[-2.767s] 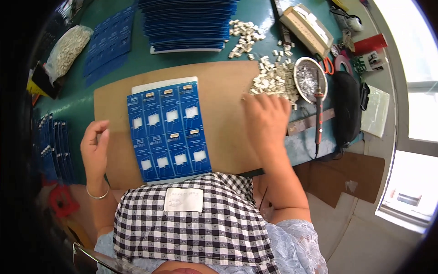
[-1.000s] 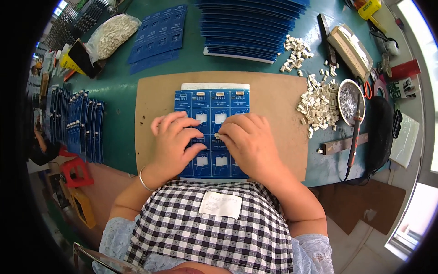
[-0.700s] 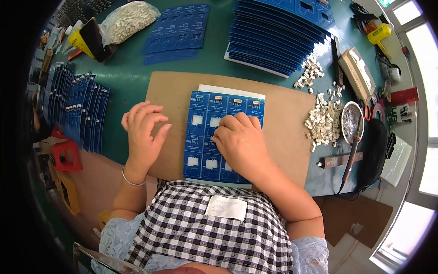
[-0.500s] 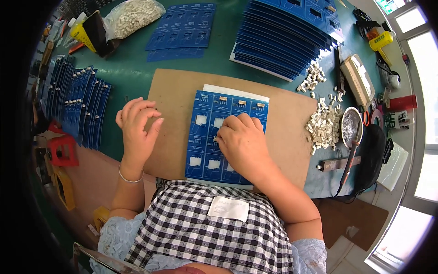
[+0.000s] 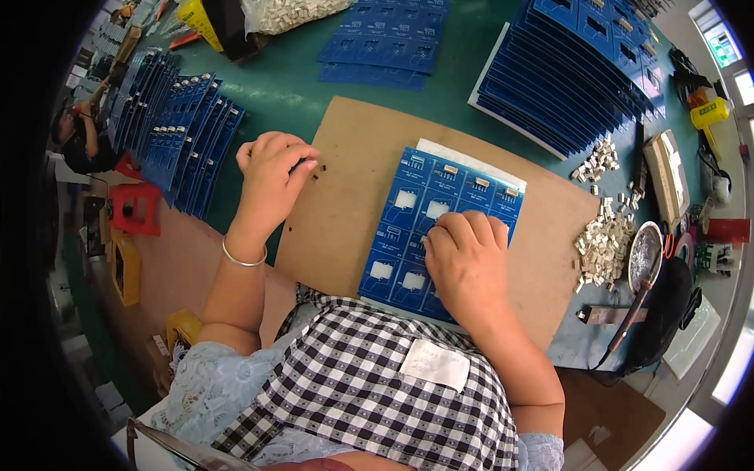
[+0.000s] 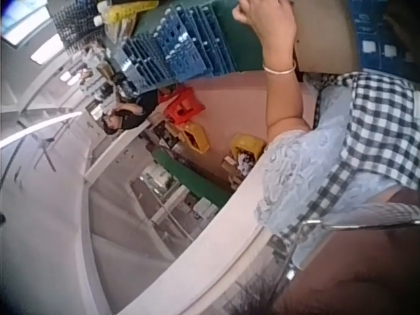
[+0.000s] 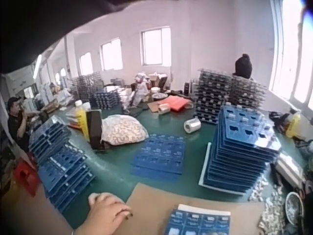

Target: The person inserts electrical connectors into a circuit board panel, secures them with a metal bar, and solders the pins using a soldering iron and solder wire before placing the finished board onto a stack.

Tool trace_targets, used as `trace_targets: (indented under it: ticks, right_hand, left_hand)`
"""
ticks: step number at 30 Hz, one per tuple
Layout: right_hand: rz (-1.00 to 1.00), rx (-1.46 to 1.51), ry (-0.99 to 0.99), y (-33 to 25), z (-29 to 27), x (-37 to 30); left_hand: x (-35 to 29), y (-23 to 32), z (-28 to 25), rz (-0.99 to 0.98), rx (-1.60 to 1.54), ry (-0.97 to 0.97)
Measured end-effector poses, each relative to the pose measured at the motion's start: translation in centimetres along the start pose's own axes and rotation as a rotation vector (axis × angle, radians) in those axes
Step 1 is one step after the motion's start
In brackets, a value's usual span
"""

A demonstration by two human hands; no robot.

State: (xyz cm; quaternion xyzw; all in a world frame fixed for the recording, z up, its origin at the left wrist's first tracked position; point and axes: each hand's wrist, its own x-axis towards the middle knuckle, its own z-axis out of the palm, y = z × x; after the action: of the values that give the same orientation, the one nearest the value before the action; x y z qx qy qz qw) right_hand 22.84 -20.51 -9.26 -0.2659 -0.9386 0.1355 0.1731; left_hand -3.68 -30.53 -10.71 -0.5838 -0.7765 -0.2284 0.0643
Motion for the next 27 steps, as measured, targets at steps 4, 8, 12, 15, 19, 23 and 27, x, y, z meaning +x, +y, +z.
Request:
trace_targets:
  ticks: [4,8,12,15,19,23,27]
  right_hand:
    - [-0.001,0.003,0.000,0.0,-0.1,0.1]
    - [0.084,0.188,-0.100,0.9,-0.3,0.9]
    - [0.099,0.198,-0.186,1.3,-0.4,1.3]
    - [0.101,0.193,-0.176,1.3,-0.5,1.2]
    - [0.077,0.174,-0.157,0.9,-0.7,1.2]
    - [-0.055,-0.043,-0.114,0.2,-0.1,0.6]
    - [-0.082,-0.030,-0.052,0.5,0.4,-0.2]
  left_hand:
    - [0.0,0.3,0.4,-0.005,0.050,-0.054]
    - [0.0,0.2,0.2,-0.031,0.042,-0.106]
    - [0.4,0.5,0.2,-0.037,0.026,-0.134]
    - [0.6,0.7,0.2,-0.039,0.021,-0.148]
    - [0.5,1.0,0.0,-0.016,-0.001,-0.076]
    - [0.4,1.3,-0.4,-0.025,-0.065,-0.004]
    - [0.4,3.5,-0.8,-0.007,-0.163,0.022]
